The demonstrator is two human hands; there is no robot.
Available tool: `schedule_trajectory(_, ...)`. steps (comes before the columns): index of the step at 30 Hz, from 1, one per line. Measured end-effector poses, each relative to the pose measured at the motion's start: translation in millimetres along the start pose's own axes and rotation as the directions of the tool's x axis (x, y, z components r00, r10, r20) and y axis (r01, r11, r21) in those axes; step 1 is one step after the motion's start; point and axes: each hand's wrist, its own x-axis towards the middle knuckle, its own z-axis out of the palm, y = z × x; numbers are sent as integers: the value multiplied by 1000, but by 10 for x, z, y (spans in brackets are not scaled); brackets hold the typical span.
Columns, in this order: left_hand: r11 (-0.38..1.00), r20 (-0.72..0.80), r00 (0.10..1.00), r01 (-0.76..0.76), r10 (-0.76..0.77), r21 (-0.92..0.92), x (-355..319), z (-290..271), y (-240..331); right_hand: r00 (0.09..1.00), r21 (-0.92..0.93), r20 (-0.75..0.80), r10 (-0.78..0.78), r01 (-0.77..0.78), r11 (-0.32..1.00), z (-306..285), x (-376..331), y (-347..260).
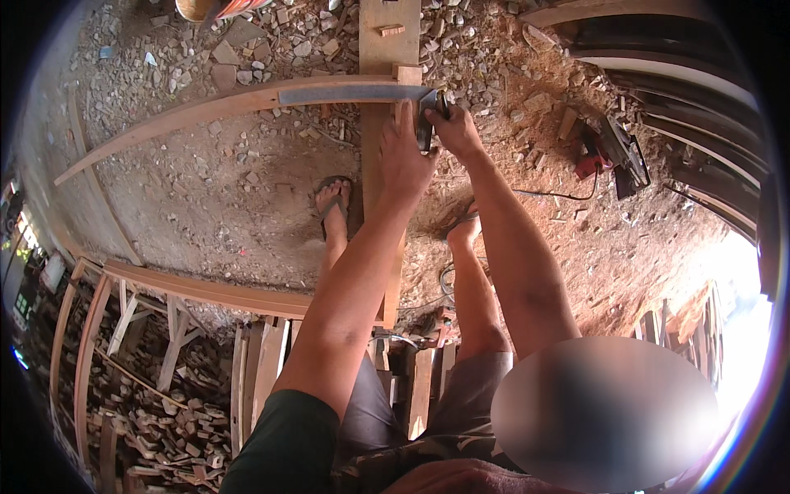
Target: The person assembles a rectangular wooden frame on the ground. They use a circular saw to cut planks, a hammer and chisel to shape joints, and a nail gun to fasten pieces together. The person also uses a square to check angles and a sander to smooth edges.
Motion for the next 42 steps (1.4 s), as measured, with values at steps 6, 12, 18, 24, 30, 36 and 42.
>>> schedule_trajectory(6, 995, -92, 991, -91, 95, 44, 91, 165, 74, 998, -10, -65, -22, 21, 1000, -58, -34, -27)
schedule_trajectory(12, 987, -158, 975, -150, 158, 59, 144, 187, 80, 996, 27, -85, -28, 31, 999, -91, -119, -126)
schedule_trajectory(18, 980, -79, 995, -43, 59, 195, 121, 156, 191, 858, -302, -448, -252, 119, 946, -320, -170, -178)
schedule_trajectory(24, 980, -76, 997, 40, -26, 193, 141, 202, 223, 905, 72, -318, -283, 321, 944, -555, -440, -1007)
schedule_trajectory(30, 984, -61, 998, 11, 0, 177, 169, 306, 130, 948, -6, -100, -302, 303, 953, -393, -328, -1060)
schedule_trajectory(36, 966, -115, 993, 26, 4, 259, 176, 357, 166, 761, -269, -207, -615, 560, 783, -470, -152, -854)
schedule_trajectory(42, 957, -54, 997, 67, -54, 282, 172, 277, 363, 975, -438, -110, -195, 129, 889, -427, 112, -470)
